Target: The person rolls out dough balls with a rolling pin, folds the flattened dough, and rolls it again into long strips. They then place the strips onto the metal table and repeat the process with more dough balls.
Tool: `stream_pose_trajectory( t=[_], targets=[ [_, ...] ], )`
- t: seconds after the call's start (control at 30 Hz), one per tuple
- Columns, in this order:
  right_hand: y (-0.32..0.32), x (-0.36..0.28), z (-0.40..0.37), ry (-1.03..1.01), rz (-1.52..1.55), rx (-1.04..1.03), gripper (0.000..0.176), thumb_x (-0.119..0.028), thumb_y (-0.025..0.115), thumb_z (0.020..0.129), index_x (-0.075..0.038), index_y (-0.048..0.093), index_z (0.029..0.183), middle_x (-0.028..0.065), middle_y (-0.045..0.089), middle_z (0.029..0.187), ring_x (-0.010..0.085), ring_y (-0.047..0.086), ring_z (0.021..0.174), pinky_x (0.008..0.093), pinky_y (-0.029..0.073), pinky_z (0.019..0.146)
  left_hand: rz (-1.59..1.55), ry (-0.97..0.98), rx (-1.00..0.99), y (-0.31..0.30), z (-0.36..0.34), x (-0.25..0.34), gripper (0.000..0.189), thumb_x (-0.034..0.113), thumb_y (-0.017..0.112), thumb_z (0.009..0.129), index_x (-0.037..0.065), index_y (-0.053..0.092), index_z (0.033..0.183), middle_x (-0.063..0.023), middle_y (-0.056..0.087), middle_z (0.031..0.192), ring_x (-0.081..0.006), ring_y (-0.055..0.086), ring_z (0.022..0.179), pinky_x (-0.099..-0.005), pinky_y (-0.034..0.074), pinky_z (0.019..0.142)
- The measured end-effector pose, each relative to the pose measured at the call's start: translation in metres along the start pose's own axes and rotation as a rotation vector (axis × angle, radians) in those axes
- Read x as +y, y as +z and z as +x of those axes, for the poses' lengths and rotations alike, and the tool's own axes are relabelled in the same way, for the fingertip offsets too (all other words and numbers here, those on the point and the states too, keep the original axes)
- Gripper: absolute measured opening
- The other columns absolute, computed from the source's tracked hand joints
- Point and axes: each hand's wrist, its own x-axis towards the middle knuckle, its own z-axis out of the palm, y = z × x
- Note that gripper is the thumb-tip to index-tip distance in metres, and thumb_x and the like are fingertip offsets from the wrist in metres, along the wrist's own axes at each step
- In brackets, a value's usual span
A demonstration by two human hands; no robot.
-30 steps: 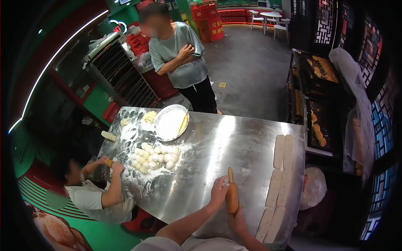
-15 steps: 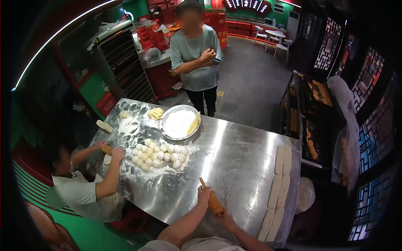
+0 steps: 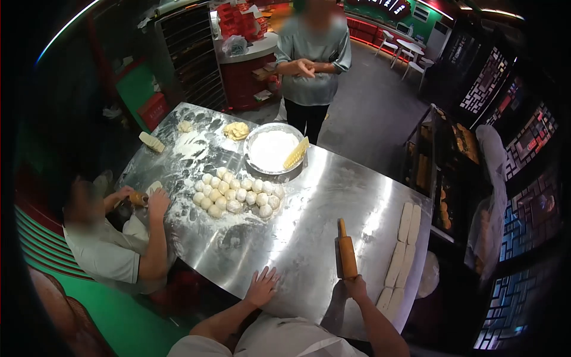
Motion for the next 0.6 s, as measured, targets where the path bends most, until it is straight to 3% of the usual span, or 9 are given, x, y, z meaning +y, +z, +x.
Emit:
stream_pose_trajectory(
  t=[0.07,0.1,0.13,0.23,0.33,0.43,0.53,0.6],
  targets=[
    [0.001,0.015,0.008,0.550,0.446,-0.481,0.034,-0.027,0.072,0.084,0.003,0.058,0.079,0.0150,0.061,0.060,0.0317,0.064,0.049,0.0422,0.052,0.045,-0.026,-0.074,0.018,-0.019,-0.004,-0.022,0.069,0.030,0.066,0.088,0.014,0.039,0.149,-0.0093,0.026,0.160,-0.0312,0.017,0.150,-0.0533,0.016,0.119],
    [0.004,0.015,0.004,0.587,0.486,-0.435,0.031,-0.023,0.073,0.083,0.002,0.057,0.073,0.0129,0.060,0.058,0.0270,0.062,0.045,0.0399,0.050,0.041,-0.095,-0.138,0.076,-0.017,-0.001,-0.040,0.067,0.029,0.066,0.087,0.011,0.041,0.147,-0.0120,0.028,0.159,-0.0328,0.018,0.149,-0.0527,0.015,0.119],
    [0.008,0.010,0.002,0.617,0.533,-0.377,0.030,-0.019,0.073,0.083,0.000,0.057,0.067,0.0107,0.059,0.056,0.0223,0.060,0.041,0.0376,0.048,0.036,-0.136,-0.193,0.175,-0.021,0.005,-0.054,0.067,0.026,0.068,0.086,0.010,0.042,0.146,-0.0135,0.030,0.157,-0.0333,0.021,0.148,-0.0527,0.017,0.118],
    [0.000,-0.009,0.003,0.564,0.343,-0.383,0.027,-0.016,0.072,0.084,0.002,0.057,0.069,0.0119,0.059,0.055,0.0236,0.062,0.042,0.0377,0.049,0.036,-0.201,-0.339,0.418,-0.047,0.035,-0.091,0.064,0.014,0.072,0.081,0.006,0.048,0.140,-0.0173,0.038,0.151,-0.0349,0.033,0.141,-0.0515,0.026,0.113],
    [-0.009,-0.026,0.004,0.591,0.344,-0.374,0.028,-0.014,0.072,0.084,0.002,0.057,0.068,0.0121,0.058,0.052,0.0245,0.061,0.041,0.0377,0.049,0.035,-0.206,-0.319,0.562,-0.069,0.075,-0.116,0.063,0.011,0.074,0.079,0.006,0.050,0.137,-0.0162,0.045,0.144,-0.0347,0.043,0.130,-0.0492,0.033,0.107],
    [-0.009,-0.023,0.006,0.657,0.389,-0.420,0.027,-0.014,0.073,0.083,0.003,0.057,0.070,0.0131,0.060,0.053,0.0249,0.062,0.042,0.0384,0.050,0.036,-0.277,-0.261,0.551,-0.095,0.126,-0.118,0.061,0.014,0.075,0.079,0.008,0.053,0.135,-0.0151,0.051,0.134,-0.0332,0.050,0.121,-0.0465,0.037,0.102],
    [0.001,-0.009,0.001,0.589,0.429,-0.356,0.026,-0.016,0.075,0.083,0.003,0.059,0.075,0.0146,0.062,0.056,0.0251,0.064,0.045,0.0383,0.051,0.036,-0.198,-0.200,0.543,-0.107,0.174,-0.105,0.055,0.019,0.079,0.076,0.013,0.061,0.128,-0.0133,0.054,0.117,-0.0318,0.052,0.114,-0.0458,0.040,0.096],
    [-0.016,-0.036,-0.002,0.589,0.345,-0.369,0.027,-0.017,0.076,0.082,0.006,0.062,0.082,0.0133,0.063,0.058,0.0243,0.064,0.046,0.0383,0.054,0.039,-0.212,-0.170,0.448,-0.100,0.194,-0.101,0.055,0.019,0.081,0.074,0.014,0.063,0.126,-0.0142,0.052,0.120,-0.0336,0.052,0.114,-0.0460,0.042,0.097]
  ],
)
